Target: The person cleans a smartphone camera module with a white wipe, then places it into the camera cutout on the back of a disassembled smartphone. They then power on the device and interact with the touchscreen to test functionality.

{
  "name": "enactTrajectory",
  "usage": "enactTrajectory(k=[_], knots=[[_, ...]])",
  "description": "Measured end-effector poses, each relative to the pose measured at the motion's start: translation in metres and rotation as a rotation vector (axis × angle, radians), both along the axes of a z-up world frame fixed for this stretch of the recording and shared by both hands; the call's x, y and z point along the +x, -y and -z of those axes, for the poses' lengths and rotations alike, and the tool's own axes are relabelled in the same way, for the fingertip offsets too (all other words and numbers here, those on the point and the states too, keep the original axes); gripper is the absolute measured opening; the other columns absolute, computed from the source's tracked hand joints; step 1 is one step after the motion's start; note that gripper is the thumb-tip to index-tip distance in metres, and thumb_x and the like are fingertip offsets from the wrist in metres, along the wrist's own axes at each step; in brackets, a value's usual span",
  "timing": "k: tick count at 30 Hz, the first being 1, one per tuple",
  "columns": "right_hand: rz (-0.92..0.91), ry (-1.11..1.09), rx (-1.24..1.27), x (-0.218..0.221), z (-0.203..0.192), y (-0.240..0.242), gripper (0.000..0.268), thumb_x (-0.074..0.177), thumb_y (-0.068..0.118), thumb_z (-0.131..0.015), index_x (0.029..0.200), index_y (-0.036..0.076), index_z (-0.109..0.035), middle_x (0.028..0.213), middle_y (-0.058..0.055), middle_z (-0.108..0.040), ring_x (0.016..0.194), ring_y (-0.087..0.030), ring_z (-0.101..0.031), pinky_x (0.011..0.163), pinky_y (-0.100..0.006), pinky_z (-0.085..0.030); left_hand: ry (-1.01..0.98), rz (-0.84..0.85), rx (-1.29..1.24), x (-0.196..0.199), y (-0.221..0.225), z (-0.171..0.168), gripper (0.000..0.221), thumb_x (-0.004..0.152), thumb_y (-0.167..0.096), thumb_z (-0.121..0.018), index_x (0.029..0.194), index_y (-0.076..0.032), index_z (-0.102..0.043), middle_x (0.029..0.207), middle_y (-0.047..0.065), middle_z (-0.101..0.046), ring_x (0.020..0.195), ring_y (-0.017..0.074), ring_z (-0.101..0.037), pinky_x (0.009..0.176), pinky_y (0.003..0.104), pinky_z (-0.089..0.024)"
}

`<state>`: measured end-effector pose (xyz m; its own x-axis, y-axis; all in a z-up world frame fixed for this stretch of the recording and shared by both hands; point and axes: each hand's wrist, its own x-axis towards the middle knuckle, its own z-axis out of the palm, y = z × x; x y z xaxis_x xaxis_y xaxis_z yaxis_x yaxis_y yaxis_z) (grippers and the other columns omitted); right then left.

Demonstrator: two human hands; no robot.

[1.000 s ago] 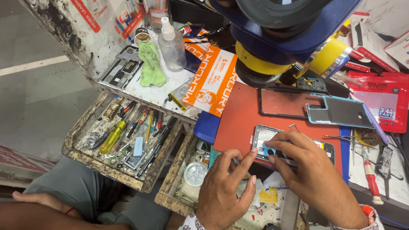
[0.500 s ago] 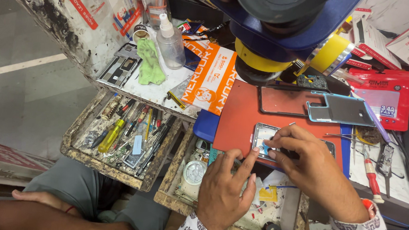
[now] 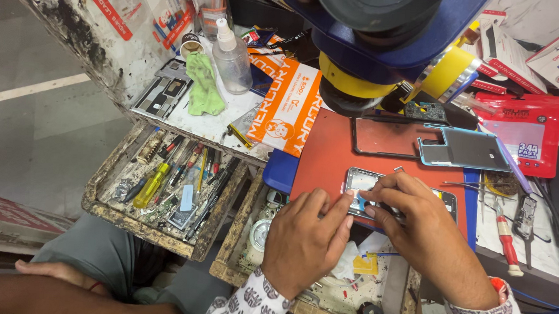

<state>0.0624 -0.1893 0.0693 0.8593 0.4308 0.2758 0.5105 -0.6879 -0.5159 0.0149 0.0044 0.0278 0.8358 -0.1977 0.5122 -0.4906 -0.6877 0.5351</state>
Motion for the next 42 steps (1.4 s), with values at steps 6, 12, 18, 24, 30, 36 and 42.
enactTrajectory(k=[6, 12, 18, 24, 30, 36, 42], knots=[[0.078, -0.012, 0.007, -0.007, 0.001, -0.004, 0.026, 0.079, 0.007, -0.076, 0.105, 0.007, -0.077, 0.089, -0.008, -0.065, 0.084, -0.026, -0.066, 0.073, -0.038, -0.053, 0.103, -0.015, 0.083, 0.003, 0.002, 0.010, 0.041, 0.095, -0.021, -0.069, 0.133, -0.006, -0.067, 0.092, 0.006, -0.053, 0.087, 0.0214, -0.059, 0.073, 0.038, -0.052], [0.108, 0.099, 0.079, -0.015, 0.000, -0.007, 0.051, 0.078, 0.006, -0.076, 0.128, 0.007, -0.065, 0.096, -0.007, -0.073, 0.097, -0.027, -0.068, 0.087, -0.040, -0.051, 0.165, -0.039, 0.155, 0.003, 0.004, 0.015, 0.043, 0.095, -0.022, -0.068, 0.135, -0.004, -0.065, 0.097, 0.007, -0.053, 0.088, 0.0223, -0.058, 0.073, 0.038, -0.051], [0.177, 0.147, 0.071, -0.023, 0.003, -0.011, 0.054, 0.080, 0.007, -0.077, 0.132, 0.009, -0.063, 0.100, -0.007, -0.075, 0.103, -0.028, -0.068, 0.088, -0.040, -0.052, 0.264, -0.057, 0.249, -0.002, 0.009, 0.021, 0.051, 0.097, -0.028, -0.068, 0.141, -0.004, -0.060, 0.126, 0.010, -0.058, 0.110, 0.0263, -0.054, 0.095, 0.044, -0.044], [0.173, 0.116, 0.108, -0.023, 0.004, -0.007, 0.052, 0.080, 0.006, -0.077, 0.130, 0.007, -0.063, 0.101, -0.008, -0.075, 0.102, -0.027, -0.069, 0.087, -0.040, -0.053, 0.283, 0.010, 0.278, 0.000, 0.011, 0.025, 0.054, 0.095, -0.032, -0.067, 0.145, -0.012, -0.057, 0.145, 0.012, -0.053, 0.135, 0.0290, -0.047, 0.118, 0.053, -0.032], [0.062, 0.073, 0.151, -0.013, 0.002, 0.012, 0.041, 0.080, 0.005, -0.075, 0.121, 0.006, -0.067, 0.105, -0.006, -0.077, 0.102, -0.025, -0.071, 0.088, -0.037, -0.054, 0.248, 0.042, 0.265, -0.002, 0.012, 0.025, 0.050, 0.096, -0.034, -0.067, 0.141, -0.013, -0.058, 0.144, 0.014, -0.051, 0.132, 0.0303, -0.046, 0.117, 0.055, -0.031], [0.221, 0.359, -0.101, 0.011, -0.006, 0.054, 0.024, 0.087, 0.009, -0.070, 0.111, 0.007, -0.074, 0.122, -0.011, -0.071, 0.113, -0.030, -0.066, 0.099, -0.042, -0.052, 0.244, 0.044, 0.269, -0.001, 0.011, 0.026, 0.047, 0.097, -0.033, -0.067, 0.139, -0.014, -0.059, 0.143, 0.014, -0.049, 0.131, 0.0298, -0.046, 0.116, 0.055, -0.032], [0.279, 0.307, -0.214, 0.029, -0.006, 0.071, 0.027, 0.088, 0.015, -0.073, 0.113, 0.006, -0.075, 0.120, -0.010, -0.071, 0.110, -0.032, -0.065, 0.095, -0.042, -0.051, 0.246, 0.063, 0.277, -0.002, 0.011, 0.026, 0.052, 0.094, -0.032, -0.068, 0.142, -0.017, -0.058, 0.143, 0.017, -0.048, 0.132, 0.0312, -0.045, 0.116, 0.054, -0.031]])
